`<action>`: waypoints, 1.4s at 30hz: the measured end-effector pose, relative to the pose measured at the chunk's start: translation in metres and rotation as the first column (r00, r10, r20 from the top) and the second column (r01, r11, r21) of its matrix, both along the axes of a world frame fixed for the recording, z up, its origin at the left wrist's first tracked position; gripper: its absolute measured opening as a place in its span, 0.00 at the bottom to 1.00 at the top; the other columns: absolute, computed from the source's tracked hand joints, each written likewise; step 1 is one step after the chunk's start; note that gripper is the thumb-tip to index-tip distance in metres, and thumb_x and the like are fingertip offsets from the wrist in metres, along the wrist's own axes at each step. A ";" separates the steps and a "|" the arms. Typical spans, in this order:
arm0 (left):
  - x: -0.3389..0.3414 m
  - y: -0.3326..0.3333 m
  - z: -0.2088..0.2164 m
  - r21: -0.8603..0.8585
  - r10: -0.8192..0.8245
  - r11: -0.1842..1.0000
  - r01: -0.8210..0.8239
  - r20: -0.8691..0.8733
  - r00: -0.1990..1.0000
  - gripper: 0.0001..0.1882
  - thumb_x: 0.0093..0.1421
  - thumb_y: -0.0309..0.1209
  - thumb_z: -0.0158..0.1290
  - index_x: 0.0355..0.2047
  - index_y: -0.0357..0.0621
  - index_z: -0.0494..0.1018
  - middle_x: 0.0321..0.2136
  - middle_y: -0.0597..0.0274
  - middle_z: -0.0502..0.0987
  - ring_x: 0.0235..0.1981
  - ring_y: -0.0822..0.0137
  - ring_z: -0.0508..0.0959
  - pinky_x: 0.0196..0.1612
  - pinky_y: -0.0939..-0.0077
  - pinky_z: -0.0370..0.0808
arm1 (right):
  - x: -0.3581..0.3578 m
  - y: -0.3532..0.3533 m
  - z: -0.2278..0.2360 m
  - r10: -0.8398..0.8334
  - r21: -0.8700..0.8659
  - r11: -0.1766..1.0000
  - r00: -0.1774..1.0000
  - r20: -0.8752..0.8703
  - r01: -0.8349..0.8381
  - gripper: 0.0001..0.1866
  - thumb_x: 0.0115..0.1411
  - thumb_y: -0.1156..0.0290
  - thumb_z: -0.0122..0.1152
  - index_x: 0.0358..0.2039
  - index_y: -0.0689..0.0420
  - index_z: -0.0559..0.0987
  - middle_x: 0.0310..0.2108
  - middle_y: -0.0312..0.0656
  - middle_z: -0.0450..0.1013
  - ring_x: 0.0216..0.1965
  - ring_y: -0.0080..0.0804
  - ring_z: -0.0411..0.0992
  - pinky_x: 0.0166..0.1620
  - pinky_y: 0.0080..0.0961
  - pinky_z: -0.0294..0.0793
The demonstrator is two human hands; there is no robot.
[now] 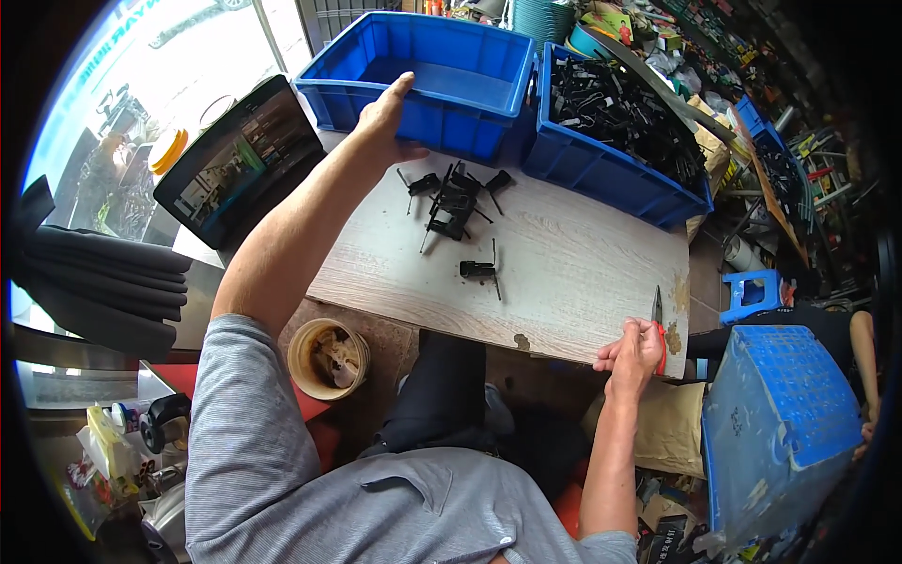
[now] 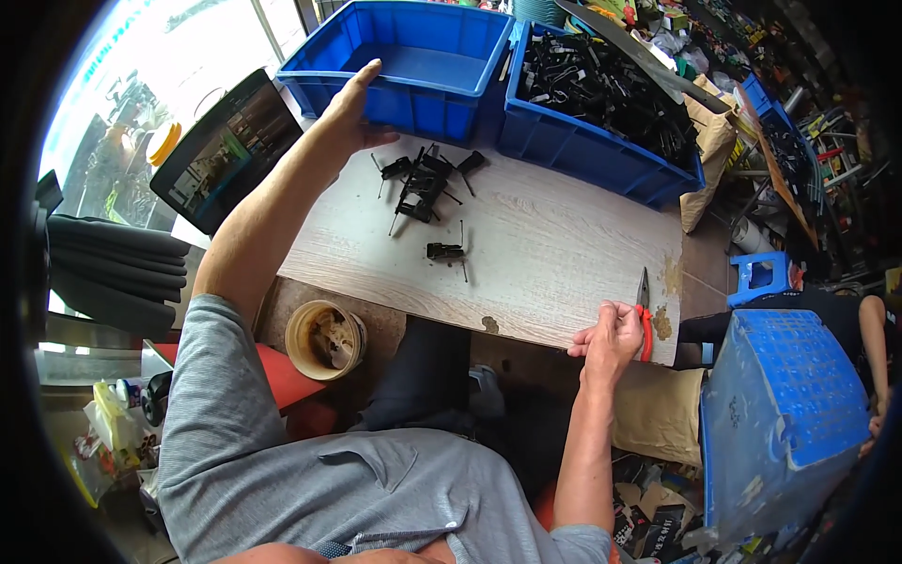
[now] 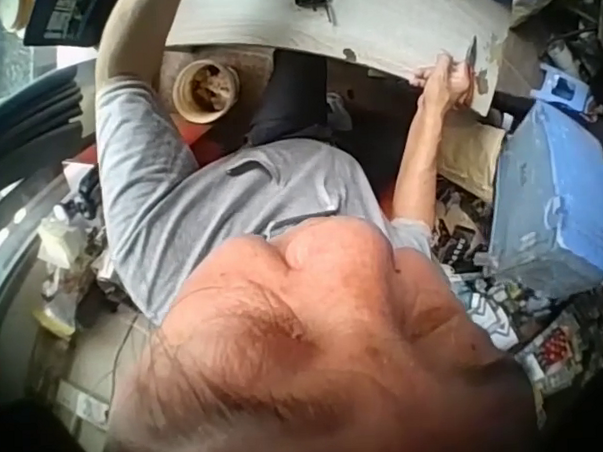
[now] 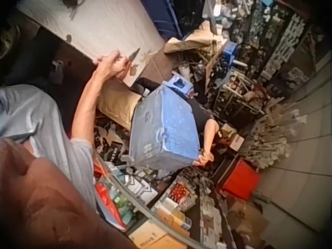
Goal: The person is sorting and assembling various black plastic mechanical parts from blue bins at a workbench.
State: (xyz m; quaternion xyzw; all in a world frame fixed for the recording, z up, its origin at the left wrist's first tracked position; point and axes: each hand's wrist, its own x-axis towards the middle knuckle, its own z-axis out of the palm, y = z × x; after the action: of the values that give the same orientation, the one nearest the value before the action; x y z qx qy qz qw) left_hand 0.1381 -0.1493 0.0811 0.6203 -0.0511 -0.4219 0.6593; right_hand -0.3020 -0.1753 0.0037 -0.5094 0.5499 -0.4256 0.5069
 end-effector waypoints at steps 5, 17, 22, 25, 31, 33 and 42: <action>0.005 -0.012 0.002 -0.061 0.096 0.993 -0.100 -0.070 0.993 0.33 0.56 0.45 0.60 0.58 0.42 0.65 0.57 0.46 0.65 0.55 0.41 0.70 0.50 0.41 0.78 | 0.000 0.000 0.000 -0.004 0.006 1.000 1.000 0.000 0.004 0.09 0.65 0.68 0.52 0.37 0.61 0.71 0.10 0.34 0.61 0.10 0.25 0.66 0.10 0.21 0.68; 0.015 -0.009 0.004 -0.236 0.292 0.924 -0.302 -0.079 0.953 0.16 0.56 0.22 0.51 0.45 0.32 0.65 0.46 0.47 0.66 0.50 0.50 0.73 0.46 0.48 0.85 | 0.000 0.002 -0.001 0.001 -0.019 1.000 1.000 0.024 -0.001 0.09 0.65 0.68 0.52 0.38 0.62 0.71 0.11 0.34 0.61 0.09 0.25 0.66 0.10 0.21 0.67; 0.014 -0.012 0.003 -0.371 0.252 0.885 -0.281 -0.124 0.960 0.19 0.56 0.23 0.51 0.47 0.29 0.63 0.46 0.45 0.68 0.49 0.47 0.75 0.46 0.46 0.85 | 0.000 0.000 0.000 -0.004 -0.007 1.000 1.000 0.027 0.004 0.09 0.65 0.68 0.52 0.37 0.62 0.70 0.11 0.34 0.61 0.09 0.25 0.66 0.10 0.21 0.68; 0.002 -0.009 0.006 -0.417 0.234 0.868 -0.270 -0.136 0.963 0.19 0.55 0.22 0.51 0.46 0.27 0.62 0.45 0.42 0.68 0.44 0.40 0.79 0.43 0.47 0.86 | -0.002 -0.001 -0.004 0.001 -0.014 1.000 1.000 0.029 -0.001 0.09 0.65 0.68 0.52 0.37 0.61 0.70 0.11 0.34 0.61 0.09 0.25 0.66 0.10 0.21 0.68; -0.021 0.005 0.009 -0.554 0.156 0.814 -0.176 -0.084 0.984 0.22 0.54 0.22 0.50 0.48 0.30 0.58 0.43 0.42 0.69 0.39 0.40 0.80 0.37 0.50 0.87 | -0.004 -0.001 -0.005 -0.016 0.025 1.000 1.000 0.013 0.016 0.09 0.66 0.67 0.53 0.37 0.60 0.71 0.11 0.34 0.61 0.10 0.26 0.66 0.10 0.22 0.68; -0.036 0.014 0.011 -0.580 0.170 0.798 -0.160 -0.038 0.985 0.22 0.54 0.22 0.50 0.48 0.31 0.58 0.42 0.42 0.69 0.38 0.41 0.81 0.37 0.51 0.87 | -0.005 -0.002 -0.004 -0.018 0.020 1.000 1.000 0.003 0.018 0.09 0.66 0.67 0.52 0.37 0.60 0.71 0.11 0.34 0.61 0.10 0.26 0.66 0.10 0.22 0.68; -0.066 0.052 0.019 -0.644 0.178 0.755 -0.125 0.018 0.984 0.20 0.54 0.22 0.50 0.48 0.33 0.61 0.42 0.46 0.72 0.36 0.50 0.82 0.35 0.55 0.87 | -0.003 -0.003 -0.004 -0.029 0.021 0.999 0.999 -0.014 0.029 0.08 0.66 0.67 0.52 0.37 0.59 0.71 0.10 0.35 0.61 0.10 0.26 0.67 0.10 0.22 0.69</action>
State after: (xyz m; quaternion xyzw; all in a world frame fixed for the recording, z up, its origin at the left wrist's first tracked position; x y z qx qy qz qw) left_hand 0.0724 -0.0976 0.1005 0.3765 -0.1670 -0.3000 0.8604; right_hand -0.3054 -0.1781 -0.0004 -0.4988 0.5652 -0.4235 0.5024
